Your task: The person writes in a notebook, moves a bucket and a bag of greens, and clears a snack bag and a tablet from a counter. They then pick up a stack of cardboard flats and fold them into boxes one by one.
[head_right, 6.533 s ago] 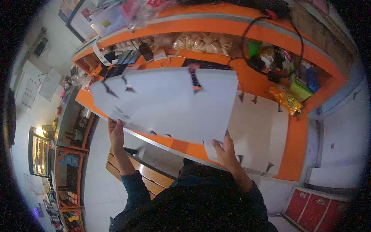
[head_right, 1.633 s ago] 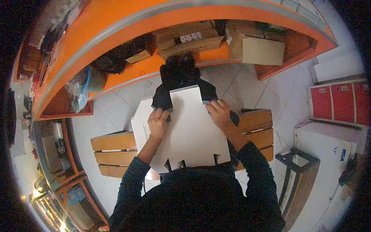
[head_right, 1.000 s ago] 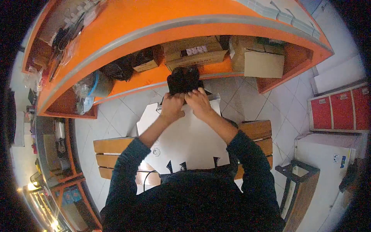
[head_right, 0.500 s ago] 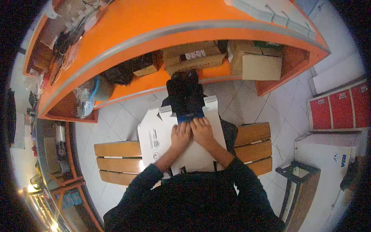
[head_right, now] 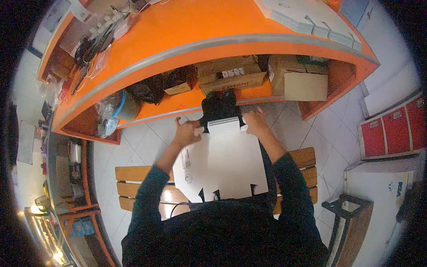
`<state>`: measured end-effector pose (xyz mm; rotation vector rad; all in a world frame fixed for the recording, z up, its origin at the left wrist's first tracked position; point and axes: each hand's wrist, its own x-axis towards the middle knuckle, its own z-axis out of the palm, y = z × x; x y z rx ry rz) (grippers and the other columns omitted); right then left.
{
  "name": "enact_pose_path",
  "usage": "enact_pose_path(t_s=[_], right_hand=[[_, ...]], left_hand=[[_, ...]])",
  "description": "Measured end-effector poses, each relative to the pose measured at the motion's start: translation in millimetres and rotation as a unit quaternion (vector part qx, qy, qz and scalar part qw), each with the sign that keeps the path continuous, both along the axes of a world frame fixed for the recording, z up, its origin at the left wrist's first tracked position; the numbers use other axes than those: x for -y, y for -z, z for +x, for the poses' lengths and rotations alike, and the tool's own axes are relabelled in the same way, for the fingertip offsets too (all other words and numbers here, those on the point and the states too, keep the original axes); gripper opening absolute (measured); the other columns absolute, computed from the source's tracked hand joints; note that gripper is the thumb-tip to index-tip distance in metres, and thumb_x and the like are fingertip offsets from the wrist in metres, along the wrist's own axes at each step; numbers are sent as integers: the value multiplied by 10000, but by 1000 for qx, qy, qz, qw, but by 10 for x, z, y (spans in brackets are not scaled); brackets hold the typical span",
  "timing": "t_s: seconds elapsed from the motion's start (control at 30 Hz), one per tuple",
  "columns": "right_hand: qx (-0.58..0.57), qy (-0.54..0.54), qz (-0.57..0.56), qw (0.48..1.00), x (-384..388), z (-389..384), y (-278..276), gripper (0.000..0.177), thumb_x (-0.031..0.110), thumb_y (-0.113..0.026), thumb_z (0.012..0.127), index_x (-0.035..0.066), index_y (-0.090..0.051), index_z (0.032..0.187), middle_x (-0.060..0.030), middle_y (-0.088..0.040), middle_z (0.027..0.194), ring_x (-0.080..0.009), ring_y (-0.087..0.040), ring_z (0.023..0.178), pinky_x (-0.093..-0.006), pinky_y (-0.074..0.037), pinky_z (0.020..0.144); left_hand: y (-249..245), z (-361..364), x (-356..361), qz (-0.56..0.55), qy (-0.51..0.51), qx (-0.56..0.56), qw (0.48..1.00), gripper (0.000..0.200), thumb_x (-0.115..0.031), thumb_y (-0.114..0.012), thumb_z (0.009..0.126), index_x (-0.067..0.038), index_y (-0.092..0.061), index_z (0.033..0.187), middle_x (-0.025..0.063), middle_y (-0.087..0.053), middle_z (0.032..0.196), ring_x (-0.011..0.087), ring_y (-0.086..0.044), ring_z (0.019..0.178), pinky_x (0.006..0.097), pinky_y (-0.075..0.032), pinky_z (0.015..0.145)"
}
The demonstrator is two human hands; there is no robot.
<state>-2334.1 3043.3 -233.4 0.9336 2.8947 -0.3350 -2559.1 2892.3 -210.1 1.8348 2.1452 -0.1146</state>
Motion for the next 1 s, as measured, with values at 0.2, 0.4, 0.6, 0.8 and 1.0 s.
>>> enact_pose_path(t_s=[0.2, 0.4, 0.6, 0.8, 1.0], right_hand=[[-232, 91, 56, 967, 863, 551, 531, 445, 148, -551, 698, 23, -451, 1113, -137, -466, 1143, -281, -419, 1082, -422, -258, 936], [-198, 111, 37, 973, 845, 386, 5, 771, 267, -622, 678, 39, -205, 1286, -181, -206, 1324, -369, -229, 1205, -491, -212, 956], [-82, 265, -224, 934, 251, 359, 193, 898, 379, -638, 676, 4, -106, 1294, -253, -212, 1294, -384, -307, 1152, -479, -296, 911], [-249, 334, -428, 802, -500, 259, 501, 919, 381, -662, 645, -25, -138, 1282, -234, -357, 1204, -307, -403, 1098, -384, -363, 884], [-138, 316, -180, 921, -1011, -635, 934, 868, 370, -740, 554, 29, -322, 1235, -190, -414, 1196, -270, -470, 1034, -316, -386, 862]], left_hand=[[599, 722, 863, 370, -99, -42, 923, 275, -109, -572, 665, -118, -540, 937, 30, -532, 874, 181, -516, 807, 411, -279, 847], [461, 201, 409, 279, -48, 69, 957, 257, -261, -564, 732, -41, -474, 829, 152, -546, 777, 327, -527, 723, 410, -408, 667], [349, -475, -126, 152, -186, 64, 968, 461, -349, -606, 699, -21, -471, 994, 206, -578, 848, 362, -562, 794, 430, -454, 655], [626, -480, 108, 198, -259, 211, 921, 540, -320, -632, 676, 76, -468, 1004, 247, -570, 791, 346, -583, 720, 405, -457, 624], [334, 641, 947, 226, -360, 572, 701, 317, -94, -613, 731, 31, -447, 970, 145, -558, 930, 195, -551, 836, 292, -444, 707]])
